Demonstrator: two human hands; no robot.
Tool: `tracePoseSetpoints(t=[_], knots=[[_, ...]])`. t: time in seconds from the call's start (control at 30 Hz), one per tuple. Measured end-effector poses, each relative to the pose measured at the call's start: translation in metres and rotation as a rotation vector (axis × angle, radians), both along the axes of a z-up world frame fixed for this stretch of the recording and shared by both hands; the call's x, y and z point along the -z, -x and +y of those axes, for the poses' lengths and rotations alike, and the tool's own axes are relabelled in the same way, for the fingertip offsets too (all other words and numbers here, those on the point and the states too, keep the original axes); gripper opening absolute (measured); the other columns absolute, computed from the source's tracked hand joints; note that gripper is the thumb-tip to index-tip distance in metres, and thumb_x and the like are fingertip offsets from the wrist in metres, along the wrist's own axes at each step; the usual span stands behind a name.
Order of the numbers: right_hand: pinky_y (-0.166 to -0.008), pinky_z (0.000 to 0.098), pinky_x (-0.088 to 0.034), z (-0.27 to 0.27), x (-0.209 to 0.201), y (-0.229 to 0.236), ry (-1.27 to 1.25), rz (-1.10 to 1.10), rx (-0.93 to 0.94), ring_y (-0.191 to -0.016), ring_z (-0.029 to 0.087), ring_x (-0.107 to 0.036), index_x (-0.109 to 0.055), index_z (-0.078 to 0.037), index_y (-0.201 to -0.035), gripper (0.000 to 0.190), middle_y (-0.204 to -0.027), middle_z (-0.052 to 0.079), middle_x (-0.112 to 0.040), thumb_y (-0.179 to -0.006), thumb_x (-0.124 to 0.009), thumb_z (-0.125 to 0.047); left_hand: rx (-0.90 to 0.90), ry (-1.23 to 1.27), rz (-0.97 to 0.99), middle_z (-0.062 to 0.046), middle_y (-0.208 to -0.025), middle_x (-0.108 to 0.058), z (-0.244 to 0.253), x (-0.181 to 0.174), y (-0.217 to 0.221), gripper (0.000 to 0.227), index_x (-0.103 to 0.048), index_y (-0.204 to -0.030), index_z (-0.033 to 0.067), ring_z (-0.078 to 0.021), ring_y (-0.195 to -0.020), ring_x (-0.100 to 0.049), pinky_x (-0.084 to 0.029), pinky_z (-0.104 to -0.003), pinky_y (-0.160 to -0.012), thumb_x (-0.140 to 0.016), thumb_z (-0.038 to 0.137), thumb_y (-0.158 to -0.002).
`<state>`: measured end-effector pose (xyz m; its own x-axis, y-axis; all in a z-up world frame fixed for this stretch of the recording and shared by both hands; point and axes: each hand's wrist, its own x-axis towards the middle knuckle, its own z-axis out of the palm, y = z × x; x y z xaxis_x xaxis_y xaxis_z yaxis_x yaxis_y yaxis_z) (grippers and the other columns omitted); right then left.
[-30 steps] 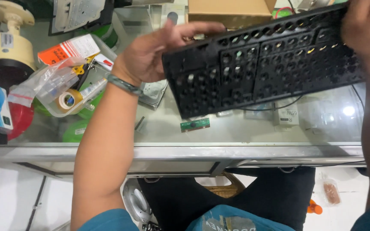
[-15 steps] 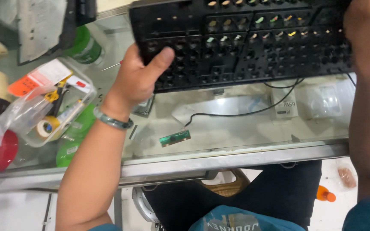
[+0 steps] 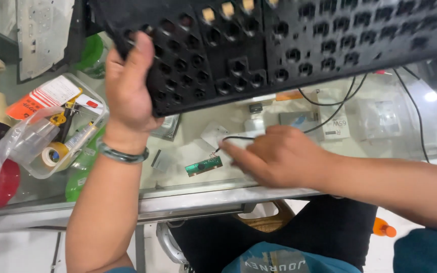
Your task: The person uses tweezers to place small black components into the slots of a disassembled keyboard base. They work methodically across the keyboard, picking up parts from a nearby box and inserting them into the designated holes.
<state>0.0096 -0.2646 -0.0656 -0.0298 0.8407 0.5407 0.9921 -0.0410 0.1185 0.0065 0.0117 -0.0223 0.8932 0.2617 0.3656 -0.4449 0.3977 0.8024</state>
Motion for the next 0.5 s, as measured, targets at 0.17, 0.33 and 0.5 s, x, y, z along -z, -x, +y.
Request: tracePoseSetpoints(t=[0.17,0.33,0.5], knots=[[-0.033,0.0374,-0.037,0.02,0.013,-0.007,0.293,0.09,0.307,-0.036,0.021,-0.048,-0.058,-0.003,-0.141,0.054,-0.049,-0.005,-0.053,-0.099,-0.069,-0.036,0.005,0.161,-0.125,-0.013,-0.122,-0.072,0.001,-0.014,0.004,0.029,-0.067,-0.125,0.0043,-0.0303,-0.118,-0.071,-0.06,-0.048,-0.11,-0.07,0.026,-0.105],[-0.032,0.04,-0.035,0.018,0.005,-0.012,0.449,0.216,0.202,-0.038,0.022,-0.037,-0.056,-0.006,-0.094,0.023,-0.047,-0.001,-0.036,-0.079,-0.062,0.01,-0.002,0.229,-0.207,-0.01,-0.125,-0.073,0.004,-0.015,0.006,0.026,-0.071,-0.127,0.0079,-0.0298,-0.122,-0.068,-0.056,-0.05,-0.114,-0.071,0.024,-0.107],[-0.044,0.0373,-0.048,-0.021,-0.046,-0.058,0.365,0.485,0.235,-0.049,0.02,-0.057,-0.066,-0.006,-0.104,0.019,-0.062,0.004,-0.055,-0.094,-0.05,-0.002,0.038,0.222,-0.288,-0.009,-0.125,-0.072,0.006,-0.018,0.004,0.023,-0.07,-0.126,0.0066,-0.0268,-0.123,-0.066,-0.052,-0.046,-0.118,-0.067,0.022,-0.11]])
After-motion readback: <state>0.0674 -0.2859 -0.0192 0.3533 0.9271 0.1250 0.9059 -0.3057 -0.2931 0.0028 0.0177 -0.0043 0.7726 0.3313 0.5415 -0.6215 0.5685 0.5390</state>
